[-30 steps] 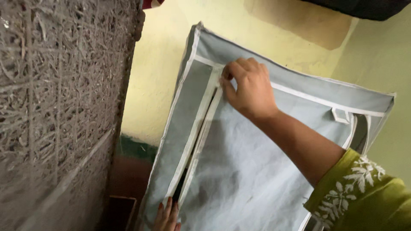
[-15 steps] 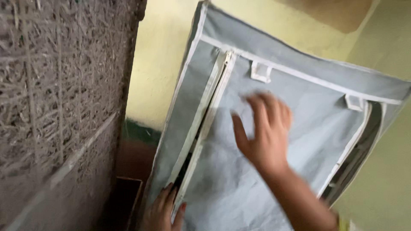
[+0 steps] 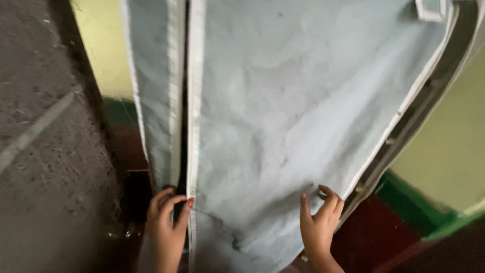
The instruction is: The person unzips a fabric shoe rack cover, revealing shoes inside, then wipes the top surface of the rack with a cloth. The person handles the zipper and cloth while cleaning the rack's exterior.
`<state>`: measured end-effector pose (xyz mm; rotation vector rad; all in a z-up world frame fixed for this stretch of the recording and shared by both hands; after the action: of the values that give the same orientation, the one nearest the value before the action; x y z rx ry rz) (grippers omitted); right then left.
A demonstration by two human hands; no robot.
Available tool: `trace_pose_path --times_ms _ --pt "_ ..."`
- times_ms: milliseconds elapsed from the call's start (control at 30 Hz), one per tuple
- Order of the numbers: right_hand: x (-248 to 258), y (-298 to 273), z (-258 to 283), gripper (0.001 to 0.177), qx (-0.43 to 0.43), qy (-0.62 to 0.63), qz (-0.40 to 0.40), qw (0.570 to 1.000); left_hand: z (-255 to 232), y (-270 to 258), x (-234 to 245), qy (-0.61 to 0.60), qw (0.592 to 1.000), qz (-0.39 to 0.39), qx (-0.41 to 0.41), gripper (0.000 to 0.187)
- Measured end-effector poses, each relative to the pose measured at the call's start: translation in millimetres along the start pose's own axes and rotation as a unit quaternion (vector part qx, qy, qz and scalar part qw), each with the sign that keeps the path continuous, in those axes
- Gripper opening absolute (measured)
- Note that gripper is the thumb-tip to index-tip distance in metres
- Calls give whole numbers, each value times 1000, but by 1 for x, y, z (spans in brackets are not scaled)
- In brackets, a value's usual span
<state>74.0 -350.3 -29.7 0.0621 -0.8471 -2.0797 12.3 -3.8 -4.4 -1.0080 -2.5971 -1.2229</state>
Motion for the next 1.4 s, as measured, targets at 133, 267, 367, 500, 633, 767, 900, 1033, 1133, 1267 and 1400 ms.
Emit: trace_pose_path --times_ms 133,267,367,500,633,767,900,1033,1133,1267,1400 --pt "-2 -2 -21 80 8 -153 -20 988 4 -6 1 100 994 28 23 22" --pt "8 10 -46 84 -70 -108 -84 988 16 -20 -1 73 996 17 39 23" --pt "13 11 -63 87 -152 -69 -67 984 30 -33 -3 -20 989 55 134 21" --pt "12 4 -99 80 -219 26 4 975 43 -48 -6 -226 944 118 207 24" --pt "2 -12 -136 63 -316 -47 74 945 41 -72 0 -205 936 151 243 24" --pt "-3 -38 -130 50 -255 -20 159 953 40 -107 -7 -144 942 172 248 27" --pt "-6 -71 -86 42 -238 -5 282 929 45 -144 -18 -125 925 234 271 32" --pt "15 -101 -34 41 -125 139 352 917 20 -177 -28 -154 949 212 173 37" --pt "36 -122 -2 35 -98 170 397 897 -13 -195 -25 -85 955 235 158 43" --pt "58 -151 4 23 -95 271 408 866 -52 -216 -21 -20 944 292 154 49" --pt "62 -168 -27 21 -90 291 392 868 -82 -230 -14 -87 945 286 133 49"
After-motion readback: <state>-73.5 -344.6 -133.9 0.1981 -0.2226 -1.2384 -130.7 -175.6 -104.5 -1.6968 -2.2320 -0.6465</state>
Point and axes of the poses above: each hand's wrist, its own y-axis towards the middle knuckle, its own x-axis out of the back of the hand, z = x × y, the point moved 2 cm from there along y, towards the middle knuckle, and after that the axes turned 9 degrees about y, right-handed, at the moved point
